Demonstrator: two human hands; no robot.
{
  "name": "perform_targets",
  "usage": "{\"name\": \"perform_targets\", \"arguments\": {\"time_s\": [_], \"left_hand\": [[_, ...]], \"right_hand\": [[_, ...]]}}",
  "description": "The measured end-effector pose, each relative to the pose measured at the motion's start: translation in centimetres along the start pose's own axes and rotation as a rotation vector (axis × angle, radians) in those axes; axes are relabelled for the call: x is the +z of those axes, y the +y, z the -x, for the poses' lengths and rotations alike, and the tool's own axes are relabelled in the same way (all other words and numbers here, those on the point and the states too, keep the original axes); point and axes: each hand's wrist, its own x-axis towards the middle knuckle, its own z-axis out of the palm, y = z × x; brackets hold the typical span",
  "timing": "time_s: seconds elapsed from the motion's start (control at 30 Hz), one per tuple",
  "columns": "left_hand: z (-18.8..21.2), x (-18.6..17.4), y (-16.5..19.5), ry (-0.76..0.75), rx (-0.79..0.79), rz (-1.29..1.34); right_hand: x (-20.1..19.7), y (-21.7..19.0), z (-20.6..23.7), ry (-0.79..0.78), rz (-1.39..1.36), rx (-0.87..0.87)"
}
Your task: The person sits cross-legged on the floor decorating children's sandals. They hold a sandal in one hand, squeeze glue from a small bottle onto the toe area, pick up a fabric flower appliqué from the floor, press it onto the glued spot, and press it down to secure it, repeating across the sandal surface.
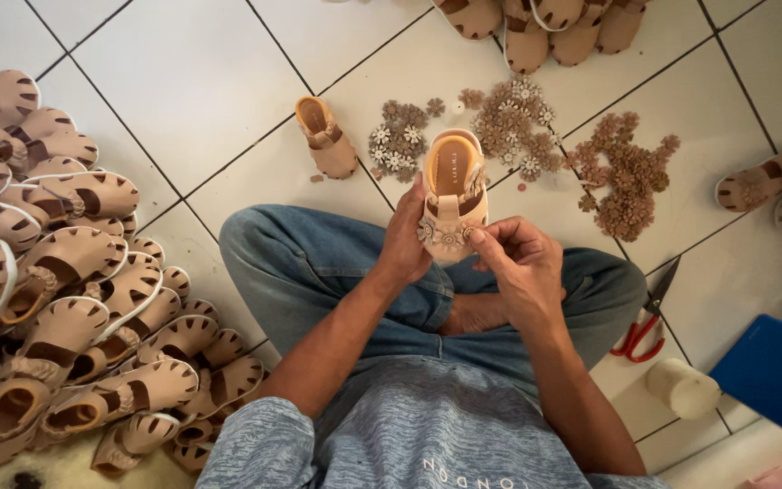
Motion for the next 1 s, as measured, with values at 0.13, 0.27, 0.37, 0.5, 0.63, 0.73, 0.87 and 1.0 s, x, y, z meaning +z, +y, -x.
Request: {"name": "perform_targets", "arguments": {"time_s": [0.13, 0.27, 0.37, 0.5, 0.63, 0.73, 0.87, 1.0], "left_hand": [[0.0, 0.0, 0.0, 0.007, -0.017, -0.022], [0.3, -0.3, -0.3, -0.040, -0.006, -0.040], [0.2, -0.6, -0.1, -0.012, -0.044, -0.094], [0.0, -0.7, 0.8, -0.002, -0.278, 0.037], [-0.1, -0.4, 1.8, -0.037, -0.373, -0.067], [-0.5, -0.1, 2.0, -0.085, -0.442, -0.136], [-0.5, -0.2, 2.1, -0.114, -0.461, -0.196], [-0.3, -0.6, 2.0, -0.060, -0.470, -0.230]], "right_hand": [[-0.2, 0.7, 0.2, 0.032, 0.053, -0.005], [-0.2, 1.4, 0.3, 0.036, 0.123, 0.013], [-0.6, 1.3, 0.2, 0.002, 0.275, 0.018], [-2.8, -0.5, 0.6, -0.035, 0.353, -0.156], [-3.7, -2.4, 1.2, -0.220, 0.199, -0.264], [-3.4, -3.0, 0.7, -0.413, 0.327, -0.205], [-3.2, -2.4, 0.1, -0.439, 0.409, 0.037], [-3.2, -0.6, 0.0, -0.440, 0.354, 0.078]]}}
